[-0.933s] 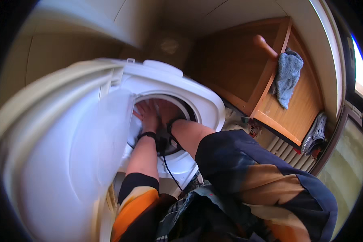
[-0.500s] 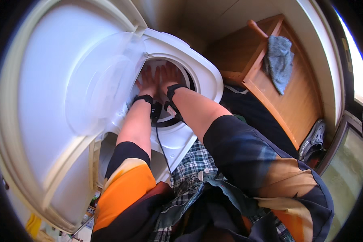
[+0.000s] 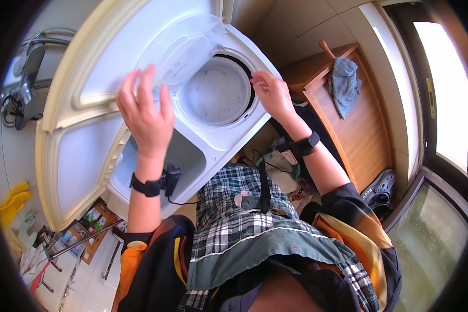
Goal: The person transfers white linens from a washing machine drum into a spin-dryer tub, wrings one item out by hand, and secures the dryer lid.
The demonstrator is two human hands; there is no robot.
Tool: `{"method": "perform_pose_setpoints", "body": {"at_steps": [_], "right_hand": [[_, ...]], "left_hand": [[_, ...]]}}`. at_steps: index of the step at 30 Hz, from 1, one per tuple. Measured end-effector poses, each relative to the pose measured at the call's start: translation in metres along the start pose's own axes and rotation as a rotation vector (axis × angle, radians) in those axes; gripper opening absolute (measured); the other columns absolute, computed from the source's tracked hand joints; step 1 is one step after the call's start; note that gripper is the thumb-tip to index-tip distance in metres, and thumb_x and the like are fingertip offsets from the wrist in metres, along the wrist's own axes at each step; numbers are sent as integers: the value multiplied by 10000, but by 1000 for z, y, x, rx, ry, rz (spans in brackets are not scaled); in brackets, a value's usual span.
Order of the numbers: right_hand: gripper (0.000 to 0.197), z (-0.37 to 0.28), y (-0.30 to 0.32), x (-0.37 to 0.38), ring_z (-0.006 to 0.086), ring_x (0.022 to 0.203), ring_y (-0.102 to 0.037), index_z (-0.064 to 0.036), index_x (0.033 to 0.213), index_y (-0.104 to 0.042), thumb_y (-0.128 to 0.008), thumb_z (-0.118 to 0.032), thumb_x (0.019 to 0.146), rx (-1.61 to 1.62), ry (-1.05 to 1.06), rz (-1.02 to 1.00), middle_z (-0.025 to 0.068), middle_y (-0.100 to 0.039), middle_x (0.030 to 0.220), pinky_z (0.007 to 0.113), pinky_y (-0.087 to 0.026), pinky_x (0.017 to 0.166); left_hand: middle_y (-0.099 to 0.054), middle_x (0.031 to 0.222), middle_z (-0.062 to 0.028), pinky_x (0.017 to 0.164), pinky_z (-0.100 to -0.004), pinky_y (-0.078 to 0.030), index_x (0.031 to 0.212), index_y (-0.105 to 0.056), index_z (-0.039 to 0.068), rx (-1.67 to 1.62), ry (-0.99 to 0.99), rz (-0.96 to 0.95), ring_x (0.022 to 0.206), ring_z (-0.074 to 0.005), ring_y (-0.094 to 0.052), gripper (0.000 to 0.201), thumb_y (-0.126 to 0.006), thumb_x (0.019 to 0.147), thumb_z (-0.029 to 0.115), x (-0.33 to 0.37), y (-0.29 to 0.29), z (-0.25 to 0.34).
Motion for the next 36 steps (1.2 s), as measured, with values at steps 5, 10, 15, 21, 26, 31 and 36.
{"method": "perform_pose_setpoints", "body": {"at_steps": [5,10,15,21,26,31,36], "right_hand": [[243,18,6,-42,269,820,-696,0,1075,-635,-629,-36,835,-15,-40,-82,142,-707,936,319,-554,738],[240,23,14,-65,234,818,-690,0,1078,-628,-627,-22,839,9,-128,-79,135,-703,942,294,-552,741],[288,24,23,-82,209,766,-664,-1,1096,-586,-633,25,813,-26,-76,104,124,-656,941,291,-543,715],[504,-5,2,-106,330,1211,-495,-29,1211,-573,-699,-110,730,-431,407,-134,132,-553,1268,444,-392,1034],[590,10,-13,-120,296,1350,-392,4,1318,-503,-669,-220,798,-504,451,-290,146,-475,1405,440,-266,1150],[589,14,-26,-122,298,1346,-399,21,1313,-506,-658,-247,811,-581,476,-273,155,-473,1405,438,-261,1155],[498,26,-23,-114,304,1316,-435,26,1240,-568,-653,-243,829,-496,433,-290,169,-508,1369,439,-279,1148]], "left_hand": [[-521,1142,-115,863,-386,-449,1234,-593,99,-10,95,-44,1012,-279,-551,446,-703,802,79,12,-4,-2],[-551,1001,-77,782,-363,-495,1008,-627,85,-394,170,-295,918,-248,-584,264,-714,763,43,-20,-12,36],[-583,1001,-70,815,-363,-507,932,-622,90,-481,-78,-517,948,-257,-584,212,-705,743,44,-88,-62,91],[-576,1228,-95,952,-366,-471,1154,-611,47,-262,-222,-553,1155,-265,-541,372,-676,798,136,-152,-117,99],[-415,1461,-121,1129,-417,-297,1356,-469,6,-300,-261,-734,1363,-274,-372,569,-625,870,257,-165,-112,109],[-395,1481,-133,1166,-456,-209,1385,-451,8,-242,-270,-833,1385,-265,-347,591,-601,896,304,-162,-120,109],[-397,1445,-180,1079,-619,-260,1332,-525,157,43,-225,-102,1348,-386,-354,609,-703,753,219,30,-2,86]]}}
Point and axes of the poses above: each hand's wrist, its own x-axis towards the middle knuckle, its own y-axis out of the back of the hand, z = x × y, the point moved 5 cm from there along x, towards the middle knuckle
